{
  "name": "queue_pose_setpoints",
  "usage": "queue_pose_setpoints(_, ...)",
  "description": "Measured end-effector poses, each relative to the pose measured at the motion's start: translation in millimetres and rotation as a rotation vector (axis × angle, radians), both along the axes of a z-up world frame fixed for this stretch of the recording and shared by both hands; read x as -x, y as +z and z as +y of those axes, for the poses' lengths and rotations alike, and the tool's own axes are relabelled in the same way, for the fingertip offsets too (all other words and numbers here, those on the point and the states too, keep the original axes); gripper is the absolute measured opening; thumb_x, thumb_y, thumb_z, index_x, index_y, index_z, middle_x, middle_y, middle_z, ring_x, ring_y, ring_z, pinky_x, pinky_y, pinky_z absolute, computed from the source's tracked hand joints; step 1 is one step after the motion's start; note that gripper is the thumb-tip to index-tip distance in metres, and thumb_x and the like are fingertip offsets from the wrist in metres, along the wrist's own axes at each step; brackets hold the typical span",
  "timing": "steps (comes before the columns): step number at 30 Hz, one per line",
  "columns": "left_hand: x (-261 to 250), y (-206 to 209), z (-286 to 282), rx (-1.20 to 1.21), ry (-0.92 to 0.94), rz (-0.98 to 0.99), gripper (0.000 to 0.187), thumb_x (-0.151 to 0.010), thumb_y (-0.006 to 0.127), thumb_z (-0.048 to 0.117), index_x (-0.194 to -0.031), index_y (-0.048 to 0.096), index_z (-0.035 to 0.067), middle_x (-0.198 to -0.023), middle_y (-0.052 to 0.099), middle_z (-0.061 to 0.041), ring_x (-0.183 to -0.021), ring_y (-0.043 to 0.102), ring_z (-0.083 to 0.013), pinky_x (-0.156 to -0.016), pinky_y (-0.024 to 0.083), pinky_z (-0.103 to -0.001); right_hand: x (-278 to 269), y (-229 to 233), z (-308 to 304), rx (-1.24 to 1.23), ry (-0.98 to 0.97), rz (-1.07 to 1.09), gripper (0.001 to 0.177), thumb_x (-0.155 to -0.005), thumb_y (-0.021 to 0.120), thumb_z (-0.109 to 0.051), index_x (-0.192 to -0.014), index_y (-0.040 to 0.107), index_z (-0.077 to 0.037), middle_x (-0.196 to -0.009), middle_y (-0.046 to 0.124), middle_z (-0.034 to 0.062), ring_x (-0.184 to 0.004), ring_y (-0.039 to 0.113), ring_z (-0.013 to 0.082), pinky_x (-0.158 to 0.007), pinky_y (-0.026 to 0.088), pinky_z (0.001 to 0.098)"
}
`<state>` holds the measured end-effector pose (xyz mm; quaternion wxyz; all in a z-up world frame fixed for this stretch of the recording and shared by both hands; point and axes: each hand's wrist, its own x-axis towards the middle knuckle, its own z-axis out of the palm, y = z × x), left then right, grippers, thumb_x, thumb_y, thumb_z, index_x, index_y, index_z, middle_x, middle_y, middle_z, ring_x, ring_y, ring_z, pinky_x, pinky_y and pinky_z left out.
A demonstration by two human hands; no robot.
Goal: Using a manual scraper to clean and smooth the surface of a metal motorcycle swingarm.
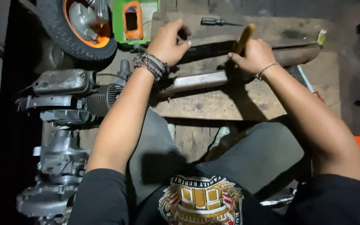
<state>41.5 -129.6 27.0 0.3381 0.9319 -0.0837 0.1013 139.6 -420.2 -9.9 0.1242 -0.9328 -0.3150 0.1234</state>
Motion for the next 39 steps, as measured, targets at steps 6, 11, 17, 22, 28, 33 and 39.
queue_pose_setpoints(6,-20,-15,-19,0.012,-0.009,0.080,0.016,-0.095,0.071,0.021,-0.105,0.065,0.011,-0.103,0.072,-0.011,-0.084,0.069,-0.0294,-0.072,0.055,-0.046,-10,2,-34,-0.205,-0.146,0.307,0.029,-0.097,0.072,-0.034,-0.109,0.073,-0.009,-0.110,0.075,0.0129,-0.099,0.069,0.0308,-0.087,0.054,0.0455)
queue_pose_setpoints(11,-36,-22,-53,0.035,-0.042,0.117,0.016,-0.092,0.072,0.022,-0.105,0.066,0.013,-0.100,0.073,-0.009,-0.089,0.070,-0.0292,-0.074,0.055,-0.046,-21,7,-86,-0.154,-0.154,-0.079,0.024,-0.102,0.071,-0.032,-0.097,0.069,-0.009,-0.091,0.071,0.0137,-0.083,0.067,0.0337,-0.068,0.052,0.0480)
queue_pose_setpoints(17,-44,-14,-89,0.033,-0.112,0.239,0.020,-0.093,0.068,0.023,-0.108,0.064,0.010,-0.107,0.071,-0.011,-0.093,0.067,-0.0287,-0.078,0.055,-0.044,-30,-5,-110,0.050,-0.290,-0.144,0.037,-0.100,0.065,-0.043,-0.099,0.075,-0.007,-0.093,0.074,0.0241,-0.084,0.068,0.0489,-0.065,0.053,0.0575)
queue_pose_setpoints(22,-50,-17,-108,0.000,-0.112,0.242,0.025,-0.093,0.069,0.025,-0.113,0.064,0.010,-0.116,0.068,-0.011,-0.107,0.065,-0.0312,-0.087,0.054,-0.047,-18,19,-105,-0.329,-0.275,0.325,0.037,-0.098,0.066,-0.036,-0.120,0.065,-0.007,-0.124,0.069,0.0176,-0.114,0.066,0.0343,-0.099,0.054,0.0524)
queue_pose_setpoints(28,-54,-21,-112,-0.039,-0.095,0.299,0.025,-0.095,0.067,0.027,-0.114,0.063,0.012,-0.116,0.066,-0.013,-0.108,0.063,-0.0328,-0.087,0.053,-0.050,-14,21,-118,-0.130,-0.333,0.144,0.026,-0.108,0.066,-0.027,-0.097,0.070,-0.003,-0.094,0.073,0.0172,-0.082,0.070,0.0304,-0.075,0.063,0.0420)
queue_pose_setpoints(33,-59,-32,-109,-0.058,-0.096,0.228,0.032,-0.091,0.070,0.028,-0.116,0.062,0.010,-0.112,0.066,-0.016,-0.115,0.064,-0.0421,-0.099,0.052,-0.056,-23,-6,-115,-0.141,-0.355,0.015,0.027,-0.090,0.073,-0.035,-0.097,0.079,-0.010,-0.095,0.076,0.0192,-0.103,0.070,0.0444,-0.085,0.054,0.0583)
queue_pose_setpoints(39,-55,-35,-111,-0.104,-0.085,0.233,0.035,-0.089,0.070,0.031,-0.116,0.060,0.010,-0.113,0.065,-0.017,-0.116,0.064,-0.0426,-0.100,0.052,-0.056,11,37,-89,-0.446,-0.151,0.251,0.030,-0.091,0.074,-0.023,-0.113,0.075,-0.001,-0.112,0.073,0.0272,-0.115,0.065,0.0470,-0.099,0.051,0.0544)
